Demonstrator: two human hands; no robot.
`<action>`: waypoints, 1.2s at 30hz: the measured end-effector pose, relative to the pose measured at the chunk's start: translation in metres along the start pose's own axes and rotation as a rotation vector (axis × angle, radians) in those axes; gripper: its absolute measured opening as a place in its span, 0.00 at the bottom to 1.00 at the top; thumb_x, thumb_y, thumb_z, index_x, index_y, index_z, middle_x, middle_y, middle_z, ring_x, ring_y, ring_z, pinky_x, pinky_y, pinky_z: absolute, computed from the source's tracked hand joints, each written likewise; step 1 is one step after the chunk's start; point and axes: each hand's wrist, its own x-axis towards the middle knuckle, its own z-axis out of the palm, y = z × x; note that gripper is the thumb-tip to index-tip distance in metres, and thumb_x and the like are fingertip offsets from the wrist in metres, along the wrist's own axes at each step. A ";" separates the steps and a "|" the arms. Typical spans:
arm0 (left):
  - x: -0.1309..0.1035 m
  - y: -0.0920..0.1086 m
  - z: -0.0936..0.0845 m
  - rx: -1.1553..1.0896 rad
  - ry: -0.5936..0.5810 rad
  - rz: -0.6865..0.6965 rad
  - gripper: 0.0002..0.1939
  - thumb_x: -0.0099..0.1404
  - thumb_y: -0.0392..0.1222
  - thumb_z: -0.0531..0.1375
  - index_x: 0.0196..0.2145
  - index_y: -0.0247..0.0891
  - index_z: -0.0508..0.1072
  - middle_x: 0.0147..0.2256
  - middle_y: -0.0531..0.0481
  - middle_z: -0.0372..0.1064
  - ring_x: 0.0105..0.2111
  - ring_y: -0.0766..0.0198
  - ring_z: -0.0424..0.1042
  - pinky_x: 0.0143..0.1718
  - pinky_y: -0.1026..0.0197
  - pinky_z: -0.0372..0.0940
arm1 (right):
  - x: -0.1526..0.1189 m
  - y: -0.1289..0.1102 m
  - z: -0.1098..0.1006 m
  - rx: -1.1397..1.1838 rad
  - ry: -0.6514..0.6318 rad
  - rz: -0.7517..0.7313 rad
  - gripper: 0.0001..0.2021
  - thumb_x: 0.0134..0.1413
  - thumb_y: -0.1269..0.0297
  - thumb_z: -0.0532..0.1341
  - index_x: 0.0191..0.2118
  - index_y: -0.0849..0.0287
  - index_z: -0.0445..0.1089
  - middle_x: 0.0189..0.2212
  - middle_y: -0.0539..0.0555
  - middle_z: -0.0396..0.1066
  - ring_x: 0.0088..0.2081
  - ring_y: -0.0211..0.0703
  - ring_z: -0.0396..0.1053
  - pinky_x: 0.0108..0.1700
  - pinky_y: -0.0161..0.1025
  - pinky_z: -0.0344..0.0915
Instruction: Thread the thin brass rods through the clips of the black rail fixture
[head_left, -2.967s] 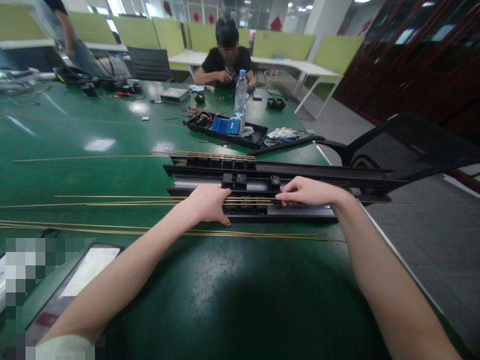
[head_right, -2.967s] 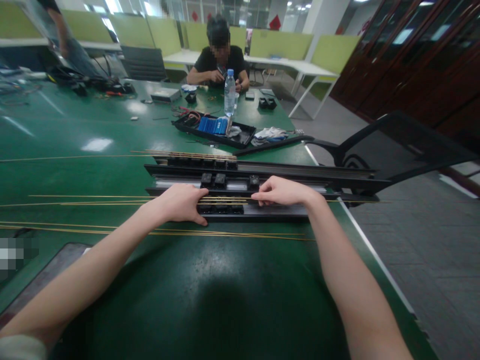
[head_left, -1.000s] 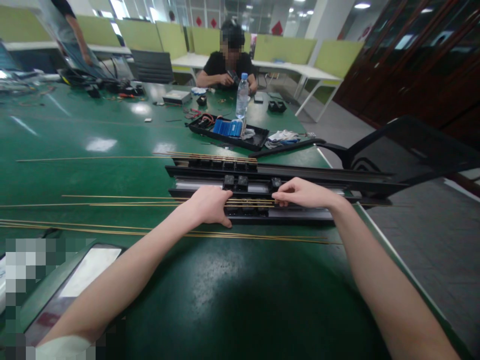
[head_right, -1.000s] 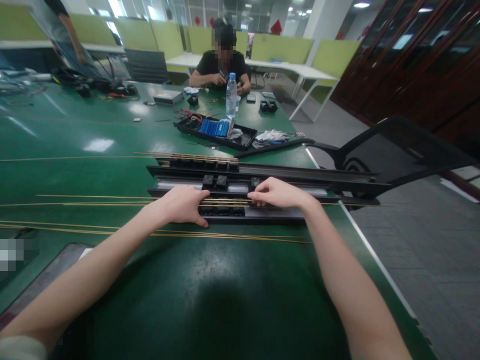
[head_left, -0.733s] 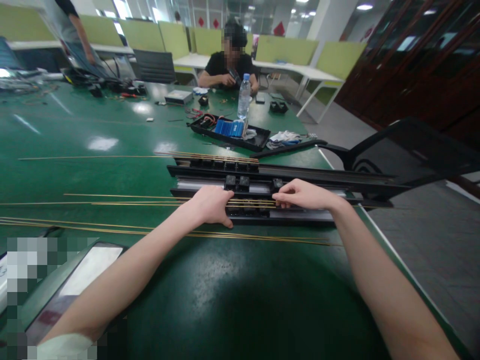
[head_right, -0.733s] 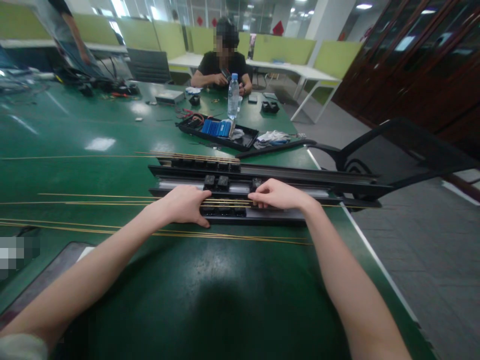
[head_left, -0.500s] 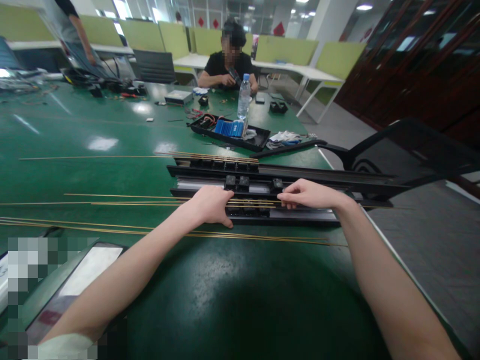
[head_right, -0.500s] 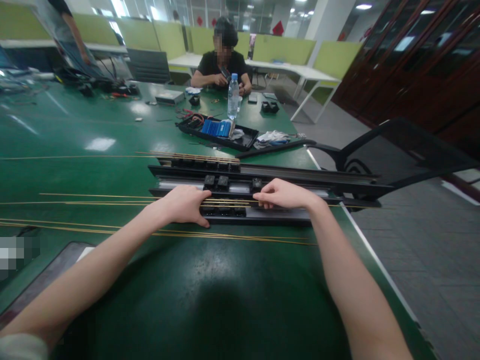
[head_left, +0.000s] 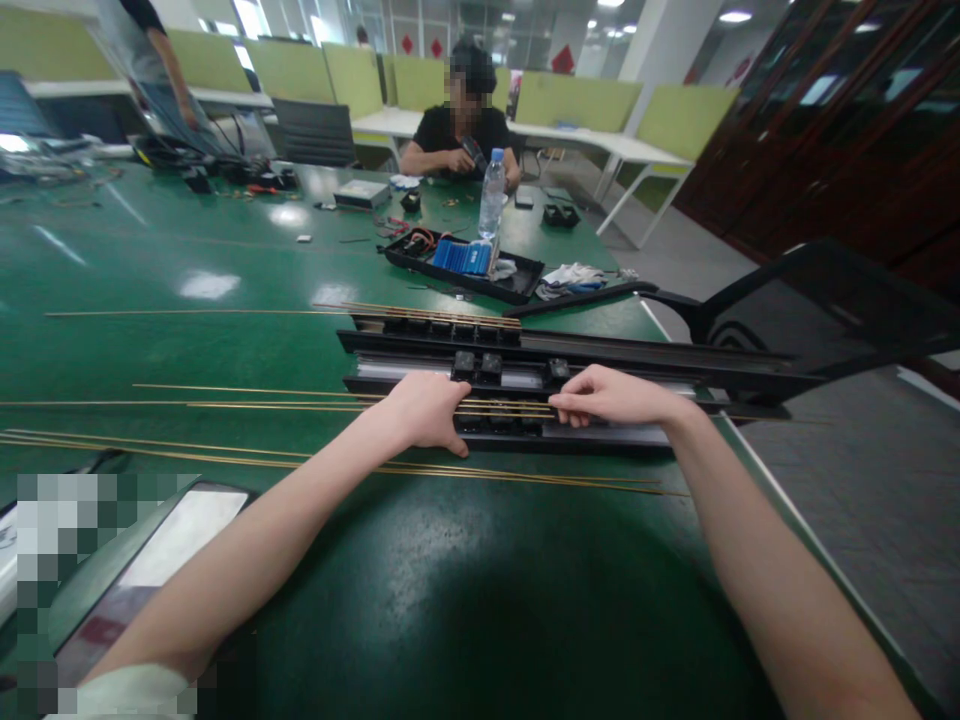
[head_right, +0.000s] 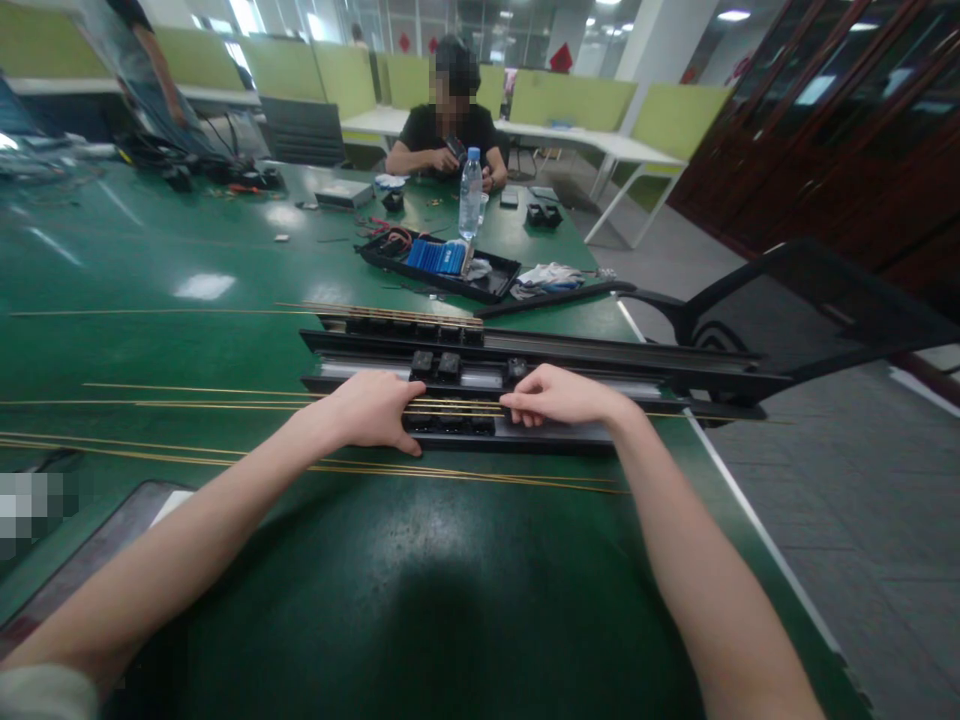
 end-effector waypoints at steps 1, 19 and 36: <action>0.000 0.000 0.000 -0.004 0.001 -0.002 0.36 0.45 0.68 0.64 0.44 0.39 0.71 0.39 0.41 0.76 0.39 0.47 0.75 0.35 0.56 0.64 | 0.005 -0.003 0.005 -0.002 -0.001 -0.022 0.26 0.51 0.39 0.59 0.28 0.61 0.75 0.22 0.53 0.72 0.27 0.40 0.68 0.32 0.36 0.62; 0.001 0.000 0.001 -0.010 -0.003 -0.006 0.37 0.44 0.70 0.63 0.44 0.40 0.71 0.39 0.42 0.76 0.39 0.48 0.75 0.36 0.56 0.64 | 0.022 -0.010 0.021 -0.054 0.070 -0.077 0.28 0.54 0.39 0.55 0.24 0.61 0.72 0.19 0.51 0.68 0.23 0.37 0.62 0.28 0.36 0.55; 0.009 0.004 -0.002 -0.304 0.178 0.229 0.27 0.58 0.63 0.59 0.47 0.43 0.75 0.45 0.47 0.69 0.45 0.56 0.69 0.45 0.60 0.63 | 0.016 -0.028 0.041 -0.459 0.301 -0.347 0.17 0.48 0.55 0.68 0.43 0.59 0.74 0.37 0.54 0.71 0.36 0.43 0.67 0.36 0.37 0.60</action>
